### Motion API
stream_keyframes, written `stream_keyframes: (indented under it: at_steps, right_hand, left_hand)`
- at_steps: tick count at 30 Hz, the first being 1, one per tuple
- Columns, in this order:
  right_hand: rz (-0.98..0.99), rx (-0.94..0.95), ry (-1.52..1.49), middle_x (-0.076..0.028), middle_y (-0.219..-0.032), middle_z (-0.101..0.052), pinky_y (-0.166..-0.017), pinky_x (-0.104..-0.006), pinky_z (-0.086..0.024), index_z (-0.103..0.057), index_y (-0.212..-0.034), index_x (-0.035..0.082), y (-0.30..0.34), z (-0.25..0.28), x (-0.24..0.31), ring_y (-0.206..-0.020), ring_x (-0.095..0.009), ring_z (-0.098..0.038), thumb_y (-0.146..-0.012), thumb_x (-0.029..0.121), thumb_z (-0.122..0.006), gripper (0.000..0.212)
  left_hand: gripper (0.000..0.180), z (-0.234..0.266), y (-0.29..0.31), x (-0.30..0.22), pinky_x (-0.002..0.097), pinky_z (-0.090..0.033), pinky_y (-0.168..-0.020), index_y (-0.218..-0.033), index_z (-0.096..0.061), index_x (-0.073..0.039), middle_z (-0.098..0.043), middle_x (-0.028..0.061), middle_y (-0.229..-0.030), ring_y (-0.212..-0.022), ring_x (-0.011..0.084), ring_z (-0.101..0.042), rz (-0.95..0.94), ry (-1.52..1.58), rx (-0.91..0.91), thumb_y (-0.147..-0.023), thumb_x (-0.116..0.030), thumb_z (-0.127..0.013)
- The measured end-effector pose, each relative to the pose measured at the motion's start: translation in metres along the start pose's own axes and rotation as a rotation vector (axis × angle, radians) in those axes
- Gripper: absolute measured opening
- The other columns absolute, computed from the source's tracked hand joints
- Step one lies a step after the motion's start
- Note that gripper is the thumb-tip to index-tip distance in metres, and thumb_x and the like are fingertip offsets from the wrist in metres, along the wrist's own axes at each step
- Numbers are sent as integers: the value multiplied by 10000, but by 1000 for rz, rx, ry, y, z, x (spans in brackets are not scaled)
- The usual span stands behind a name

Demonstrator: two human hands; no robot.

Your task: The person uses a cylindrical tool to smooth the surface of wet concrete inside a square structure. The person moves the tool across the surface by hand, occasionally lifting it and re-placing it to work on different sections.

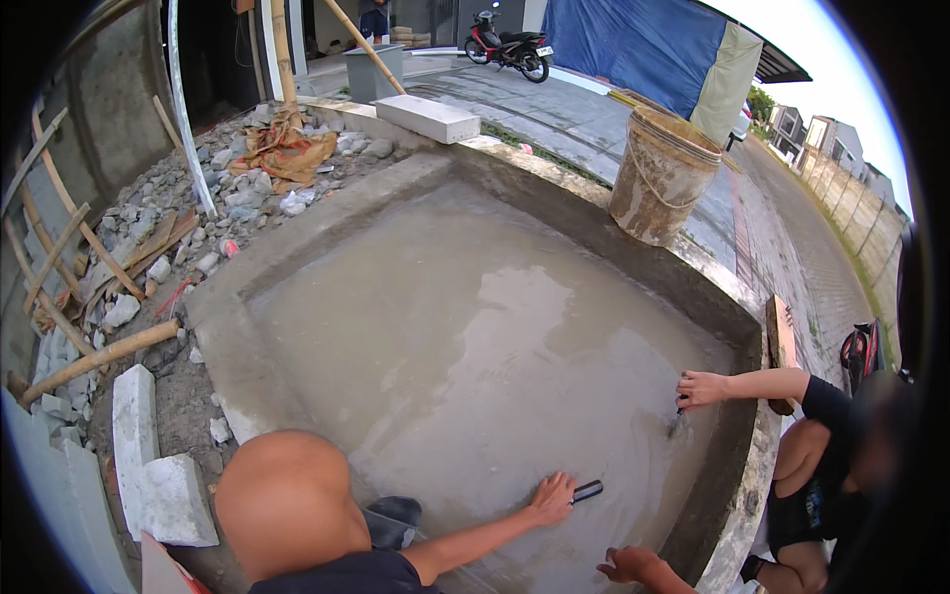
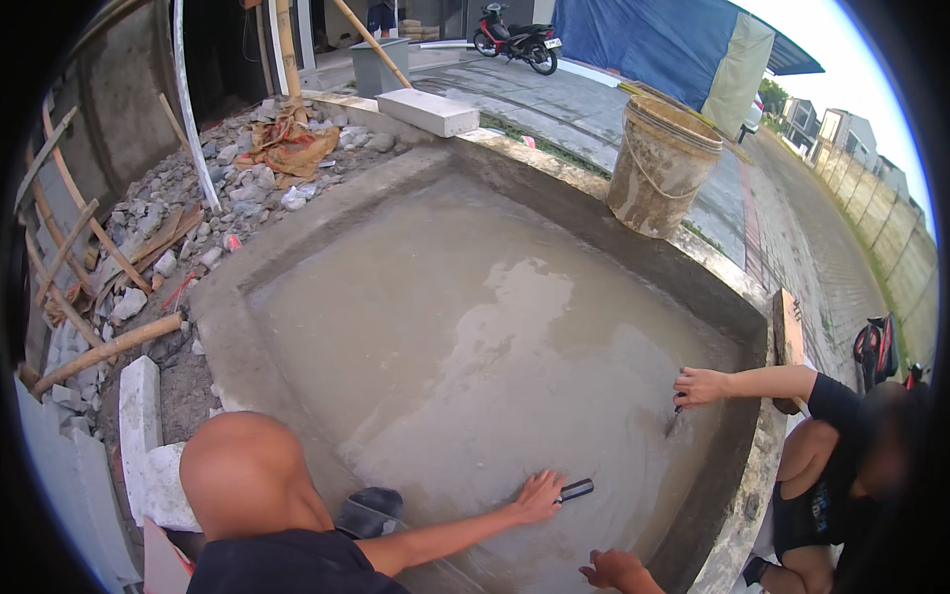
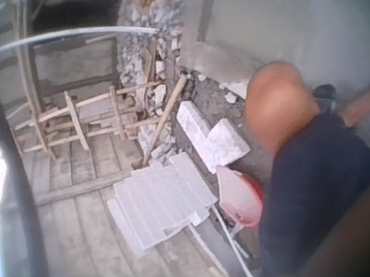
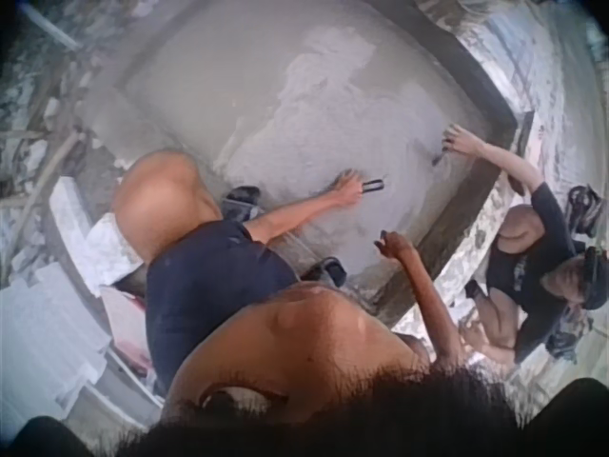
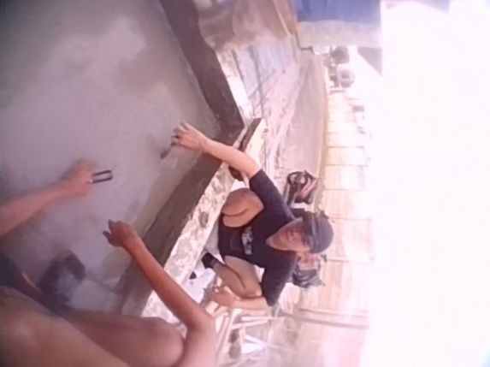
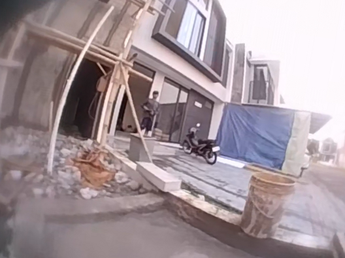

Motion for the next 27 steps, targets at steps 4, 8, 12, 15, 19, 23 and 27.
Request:
stream_keyframes:
  at_steps: [4,8,12,15,19,23,27]
  right_hand:
    - [36,-31,2,-193,-982,-658,-848,-456,-478,-556,-1164,85,1,-2,5,-973,-376,-611,-892,549,-447,549]
    - [47,-44,0,-194,-973,-656,-842,-456,-480,-556,-1160,93,-4,-10,1,-965,-373,-613,-888,559,-447,550]
    - [23,-50,0,-193,-960,-658,-843,-466,-478,-556,-1158,87,6,2,8,-967,-374,-611,-888,560,-446,555]
    - [29,-52,-19,-192,-969,-657,-844,-473,-480,-558,-1149,80,8,10,16,-972,-374,-611,-891,549,-446,547]
    - [6,-50,14,-192,-1013,-646,-827,-472,-492,-556,-1134,68,8,8,10,-971,-373,-615,-896,519,-448,521]
    - [33,-33,18,-204,-1013,-640,-809,-473,-497,-552,-1126,64,5,2,15,-951,-375,-622,-889,503,-475,505]
    - [28,-78,11,-196,-962,-648,-777,-476,-502,-553,-1075,46,15,15,24,-926,-369,-628,-899,466,-480,461]
  left_hand:
    - [524,-19,18,16,457,-410,-812,-1212,-460,17,-473,160,-1076,-1073,308,-445,-65,-46,-65,-715,-51,-613]
    - [534,-25,27,15,447,-422,-807,-1219,-453,25,-471,173,-1088,-1075,307,-447,-94,-60,-135,-710,-31,-607]
    - [515,-21,30,7,459,-427,-852,-1238,-426,43,-471,203,-1121,-1094,329,-442,38,-30,-26,-752,-21,-583]
    - [426,-29,39,26,482,-420,-858,-1206,-428,29,-477,224,-1107,-1040,358,-481,56,114,-87,-839,-126,-581]
    - [363,-38,24,25,467,-444,-838,-1152,-430,73,-524,256,-1067,-1020,360,-530,170,391,-14,-899,-178,-497]
    - [423,-43,19,41,369,-478,-563,-1051,-481,45,-562,79,-686,-576,190,-577,289,928,189,-930,-360,-488]
    - [491,-16,28,30,265,-431,-439,-918,-502,-14,-512,19,-611,-464,97,-505,344,1047,252,-874,-497,-573]
Point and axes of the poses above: each hand's wrist, its own y-axis away from the middle knuckle, its own z-axis out of the back of the hand, x = y × z, the point moved 3 cm from there along -y, towards the middle knuckle
